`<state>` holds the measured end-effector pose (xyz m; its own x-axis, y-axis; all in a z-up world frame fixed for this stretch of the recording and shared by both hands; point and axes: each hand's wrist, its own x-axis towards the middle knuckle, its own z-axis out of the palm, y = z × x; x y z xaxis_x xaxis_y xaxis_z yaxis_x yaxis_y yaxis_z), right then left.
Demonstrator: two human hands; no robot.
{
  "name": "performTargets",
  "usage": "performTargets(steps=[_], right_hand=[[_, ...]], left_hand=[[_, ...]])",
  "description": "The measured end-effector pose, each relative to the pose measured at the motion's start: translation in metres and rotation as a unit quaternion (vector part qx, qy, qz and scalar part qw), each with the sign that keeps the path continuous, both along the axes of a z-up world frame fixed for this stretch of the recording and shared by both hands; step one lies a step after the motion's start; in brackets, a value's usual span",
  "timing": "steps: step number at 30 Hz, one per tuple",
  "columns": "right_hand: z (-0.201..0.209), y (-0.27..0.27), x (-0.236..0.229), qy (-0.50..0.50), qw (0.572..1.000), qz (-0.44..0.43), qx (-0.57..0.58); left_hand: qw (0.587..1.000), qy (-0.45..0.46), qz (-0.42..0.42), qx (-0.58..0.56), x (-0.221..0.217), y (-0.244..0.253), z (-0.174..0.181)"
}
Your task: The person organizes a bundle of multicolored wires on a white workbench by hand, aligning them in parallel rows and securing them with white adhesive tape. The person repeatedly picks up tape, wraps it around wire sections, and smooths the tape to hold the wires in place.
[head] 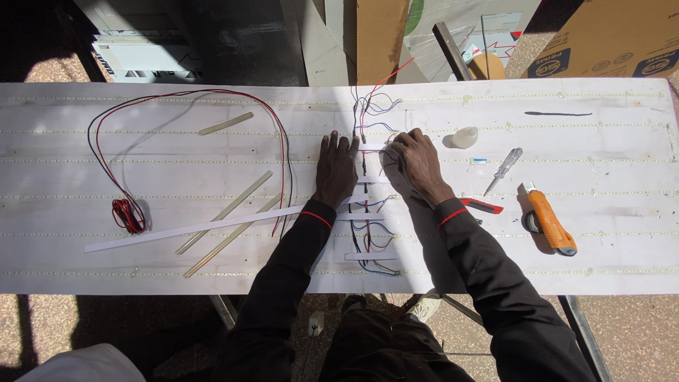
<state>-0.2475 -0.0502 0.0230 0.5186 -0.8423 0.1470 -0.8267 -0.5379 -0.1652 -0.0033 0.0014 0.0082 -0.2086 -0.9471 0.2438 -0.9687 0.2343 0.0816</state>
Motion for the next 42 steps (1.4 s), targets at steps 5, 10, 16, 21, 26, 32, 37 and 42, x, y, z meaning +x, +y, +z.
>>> performTargets(steps=[5, 10, 16, 21, 26, 32, 37, 42], right_hand=[[-0.006, 0.005, 0.002, 0.013, 1.000, -0.005, 0.000], [-0.005, 0.010, 0.004, 0.037, 0.999, -0.023, 0.021], [-0.005, 0.006, 0.006, 0.077, 0.997, -0.006, 0.009], [-0.005, 0.009, 0.015, 0.083, 0.996, -0.006, 0.020], [-0.005, 0.009, 0.016, 0.092, 0.995, -0.021, 0.013], [-0.010, 0.019, 0.014, 0.101, 0.995, -0.022, 0.012], [-0.012, 0.024, 0.011, 0.087, 0.996, -0.023, 0.027], [-0.003, 0.025, 0.016, 0.091, 0.995, -0.039, 0.032]], left_hand=[[1.000, 0.016, -0.001, 0.006, -0.002, 0.006, 0.003], [1.000, 0.022, 0.003, 0.011, -0.005, 0.013, 0.004], [1.000, 0.005, 0.028, -0.001, -0.007, 0.014, 0.005], [1.000, 0.006, 0.019, -0.016, -0.007, 0.011, -0.004], [0.999, 0.000, 0.036, -0.013, -0.011, 0.009, 0.004], [0.998, 0.032, 0.045, 0.002, -0.008, 0.009, 0.003], [0.997, 0.060, 0.043, 0.018, -0.003, 0.008, 0.005], [0.999, 0.021, 0.032, 0.019, -0.002, 0.004, -0.002]])
